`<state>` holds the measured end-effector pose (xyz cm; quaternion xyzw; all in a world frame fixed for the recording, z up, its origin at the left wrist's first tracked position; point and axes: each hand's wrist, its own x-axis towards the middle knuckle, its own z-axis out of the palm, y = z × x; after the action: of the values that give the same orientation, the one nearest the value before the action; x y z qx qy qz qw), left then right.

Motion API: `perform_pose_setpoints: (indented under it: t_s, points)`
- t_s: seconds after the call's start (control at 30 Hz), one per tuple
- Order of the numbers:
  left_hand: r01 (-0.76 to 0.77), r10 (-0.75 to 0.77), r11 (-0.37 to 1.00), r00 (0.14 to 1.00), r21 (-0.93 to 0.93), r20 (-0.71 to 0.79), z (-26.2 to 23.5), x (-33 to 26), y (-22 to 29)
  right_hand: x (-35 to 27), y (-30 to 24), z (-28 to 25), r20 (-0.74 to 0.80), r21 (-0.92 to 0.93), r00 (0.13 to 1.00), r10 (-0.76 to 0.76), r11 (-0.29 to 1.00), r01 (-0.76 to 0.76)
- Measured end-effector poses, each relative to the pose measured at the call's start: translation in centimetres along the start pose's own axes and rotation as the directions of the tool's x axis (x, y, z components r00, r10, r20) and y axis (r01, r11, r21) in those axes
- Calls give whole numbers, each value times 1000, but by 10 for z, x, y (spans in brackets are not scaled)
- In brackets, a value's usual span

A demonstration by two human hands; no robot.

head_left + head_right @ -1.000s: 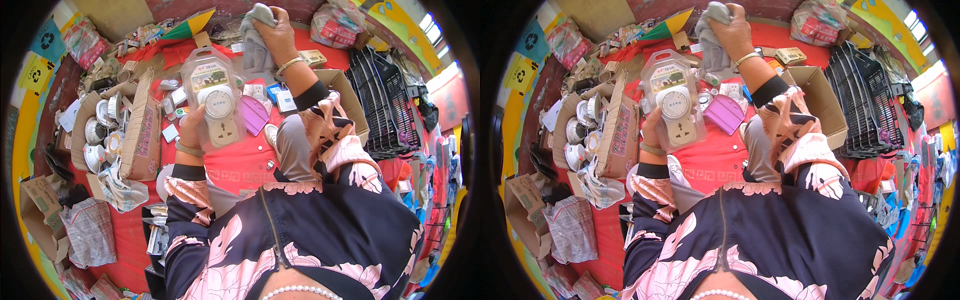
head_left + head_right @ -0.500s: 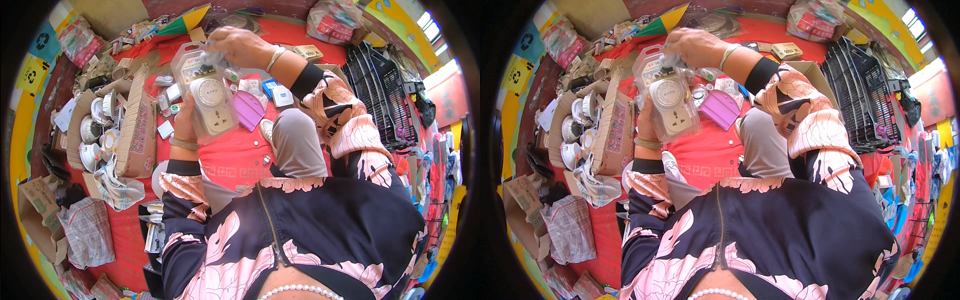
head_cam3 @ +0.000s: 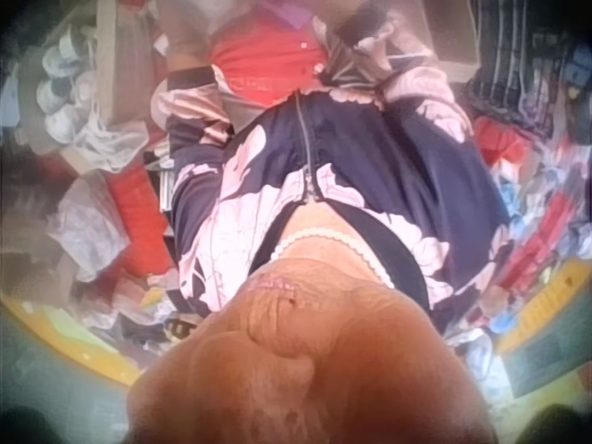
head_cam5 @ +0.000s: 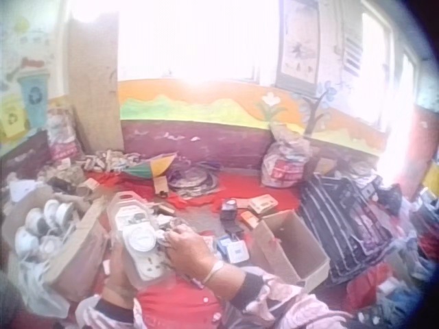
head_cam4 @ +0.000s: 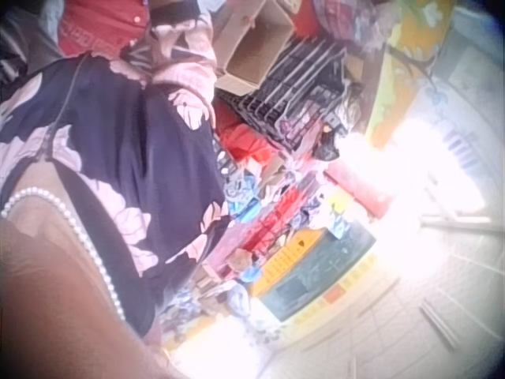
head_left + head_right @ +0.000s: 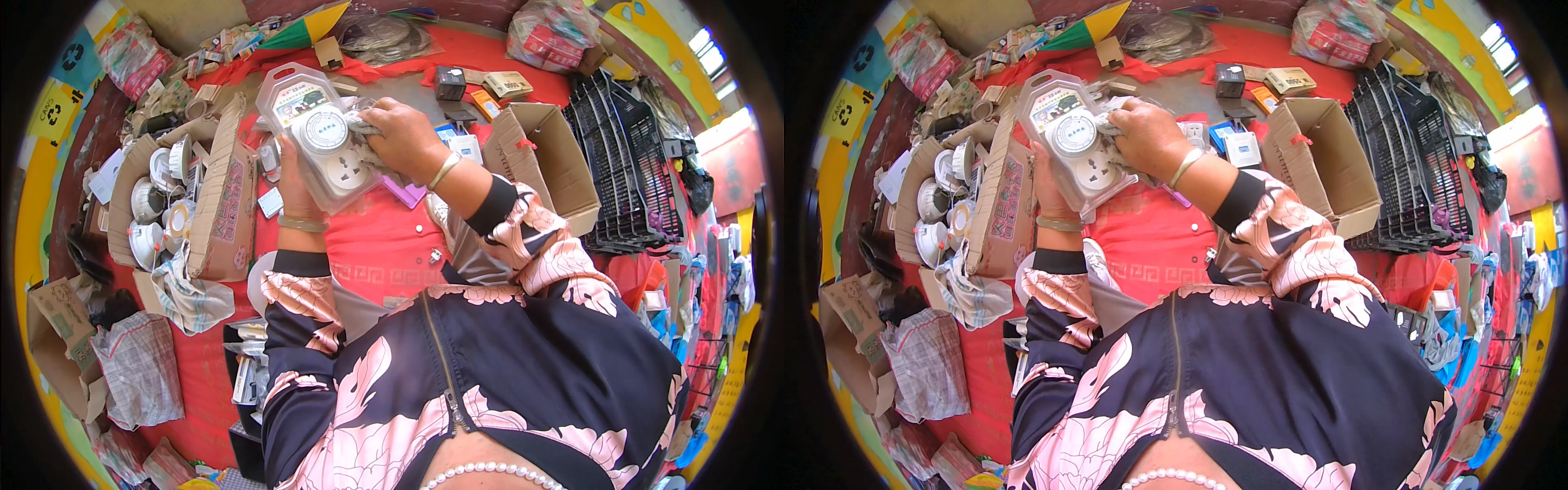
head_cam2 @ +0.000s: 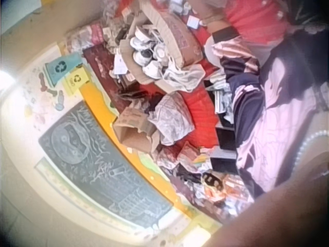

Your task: The person wipes various packaged items, including a light fixture and a power strip, with a grey cloth while seated near several boxes of miscellaneous goods.

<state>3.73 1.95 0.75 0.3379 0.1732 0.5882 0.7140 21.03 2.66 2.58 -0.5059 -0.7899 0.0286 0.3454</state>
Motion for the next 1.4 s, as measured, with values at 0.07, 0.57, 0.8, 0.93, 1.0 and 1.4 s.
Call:
perform_pose_setpoints:
  t_s: [0.07,0.57,0.8,0.93,1.0,1.4]
  points:
    - [-32,30,999,999,36,43,-1,2,-1,-6,-10,-8,4,-48,1000,25,999,-25]
    - [-154,157,959,988,236,5,-57,28,-30,25,-74,16,-22,-138,975,-223,966,218]
    - [-19,-6,980,992,-200,-123,-48,26,-13,0,-79,7,172,-96,943,-284,948,303]
    - [-150,124,986,954,-76,-272,-37,25,1,-24,-70,-4,262,-68,907,-331,931,359]
    - [-182,148,974,960,-131,-238,-43,24,9,-34,-55,-10,371,-101,879,-300,928,359]
    - [-59,38,985,992,-164,-123,-25,18,4,4,-69,-22,29,-63,858,-512,856,513]
